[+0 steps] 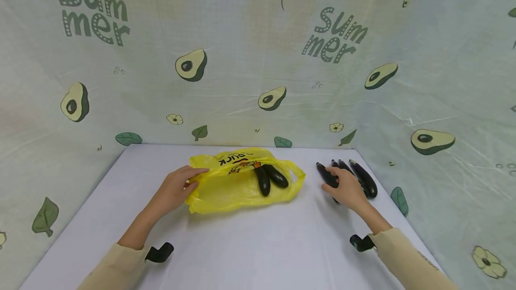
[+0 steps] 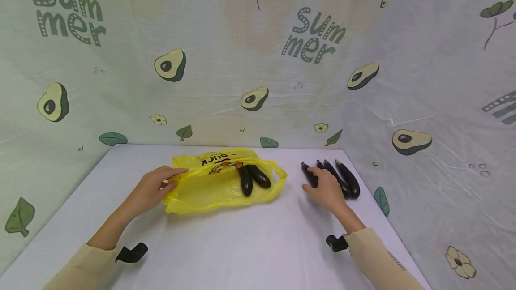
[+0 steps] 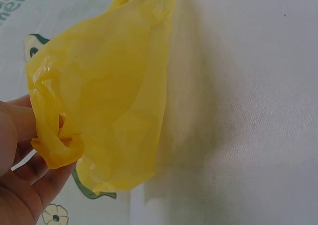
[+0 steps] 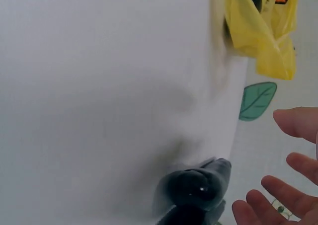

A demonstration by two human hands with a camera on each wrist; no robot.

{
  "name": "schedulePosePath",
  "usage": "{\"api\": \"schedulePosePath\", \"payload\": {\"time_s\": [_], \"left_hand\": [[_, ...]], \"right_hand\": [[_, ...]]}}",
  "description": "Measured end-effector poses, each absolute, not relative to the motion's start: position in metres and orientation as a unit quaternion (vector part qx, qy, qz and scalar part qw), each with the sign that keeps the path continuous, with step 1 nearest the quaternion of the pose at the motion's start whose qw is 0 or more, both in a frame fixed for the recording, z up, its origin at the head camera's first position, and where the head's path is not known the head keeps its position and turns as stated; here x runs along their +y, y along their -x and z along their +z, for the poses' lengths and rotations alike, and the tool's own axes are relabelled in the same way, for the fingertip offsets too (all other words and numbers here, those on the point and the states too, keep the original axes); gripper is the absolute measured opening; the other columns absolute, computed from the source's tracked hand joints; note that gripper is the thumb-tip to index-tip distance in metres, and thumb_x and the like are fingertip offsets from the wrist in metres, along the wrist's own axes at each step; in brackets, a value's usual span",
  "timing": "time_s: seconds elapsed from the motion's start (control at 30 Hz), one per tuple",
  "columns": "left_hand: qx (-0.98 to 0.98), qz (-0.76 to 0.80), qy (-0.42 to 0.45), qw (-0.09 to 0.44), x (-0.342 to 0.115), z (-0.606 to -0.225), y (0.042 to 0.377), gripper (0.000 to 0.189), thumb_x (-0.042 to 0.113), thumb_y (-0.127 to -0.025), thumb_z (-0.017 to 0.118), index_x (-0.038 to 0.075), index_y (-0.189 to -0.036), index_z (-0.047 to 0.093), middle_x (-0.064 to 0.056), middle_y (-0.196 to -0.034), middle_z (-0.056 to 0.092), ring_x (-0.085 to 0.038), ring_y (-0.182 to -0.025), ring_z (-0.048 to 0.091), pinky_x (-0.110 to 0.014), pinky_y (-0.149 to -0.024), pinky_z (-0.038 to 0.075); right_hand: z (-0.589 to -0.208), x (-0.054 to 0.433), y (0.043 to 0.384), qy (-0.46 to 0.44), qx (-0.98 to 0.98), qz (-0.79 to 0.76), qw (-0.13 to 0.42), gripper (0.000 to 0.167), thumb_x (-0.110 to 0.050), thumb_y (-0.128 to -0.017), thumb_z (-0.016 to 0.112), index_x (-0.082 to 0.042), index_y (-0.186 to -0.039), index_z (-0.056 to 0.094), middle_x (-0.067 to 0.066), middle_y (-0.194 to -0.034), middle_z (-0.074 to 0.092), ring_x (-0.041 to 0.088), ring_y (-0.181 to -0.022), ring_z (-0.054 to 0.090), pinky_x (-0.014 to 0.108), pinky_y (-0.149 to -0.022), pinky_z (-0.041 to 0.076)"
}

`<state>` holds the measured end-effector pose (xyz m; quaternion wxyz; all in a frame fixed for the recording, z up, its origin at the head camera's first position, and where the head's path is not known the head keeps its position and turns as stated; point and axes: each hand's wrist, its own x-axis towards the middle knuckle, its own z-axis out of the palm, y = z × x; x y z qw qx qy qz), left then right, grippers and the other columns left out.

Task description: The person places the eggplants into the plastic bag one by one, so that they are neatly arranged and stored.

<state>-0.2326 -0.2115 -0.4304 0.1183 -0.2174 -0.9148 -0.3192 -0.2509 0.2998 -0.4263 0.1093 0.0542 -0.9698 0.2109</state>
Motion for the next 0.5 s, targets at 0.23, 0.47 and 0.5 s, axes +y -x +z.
{"api": "schedulePosePath", "payload": {"time_s": [0.23, 0.47, 0.5], "left_hand": [[-0.916, -0.321, 0.212, 0.111, -0.213, -0.431, 0.235, 0.050, -0.003, -0.098, 0.073, 0.017, -0.144, 0.068, -0.004, -0.123, 0.070, -0.020, -0.105, 0.065, -0.038, -0.088, 0.063], [-0.916, -0.320, 0.213, 0.111, -0.214, -0.433, 0.235, 0.050, -0.003, -0.098, 0.073, 0.016, -0.144, 0.068, -0.004, -0.122, 0.070, -0.020, -0.104, 0.065, -0.038, -0.088, 0.063], [-0.916, -0.321, 0.213, 0.111, -0.214, -0.432, 0.235, 0.050, -0.003, -0.098, 0.073, 0.017, -0.144, 0.068, -0.004, -0.122, 0.070, -0.020, -0.104, 0.065, -0.039, -0.088, 0.063]], "right_hand": [[-0.434, 0.313, 0.257, -0.036, -0.977, 0.183, 0.101, 0.066, -0.023, -0.092, 0.082, 0.001, -0.147, 0.057, 0.033, -0.146, 0.054, 0.055, -0.134, 0.050, 0.071, -0.106, 0.045], [-0.442, 0.320, 0.260, -0.021, -0.979, 0.181, 0.090, 0.067, -0.024, -0.090, 0.084, 0.001, -0.146, 0.057, 0.035, -0.145, 0.053, 0.055, -0.133, 0.051, 0.072, -0.105, 0.046], [-0.444, 0.321, 0.260, -0.019, -0.979, 0.181, 0.088, 0.067, -0.024, -0.090, 0.084, 0.001, -0.146, 0.057, 0.035, -0.145, 0.053, 0.055, -0.132, 0.051, 0.072, -0.104, 0.046]]}}
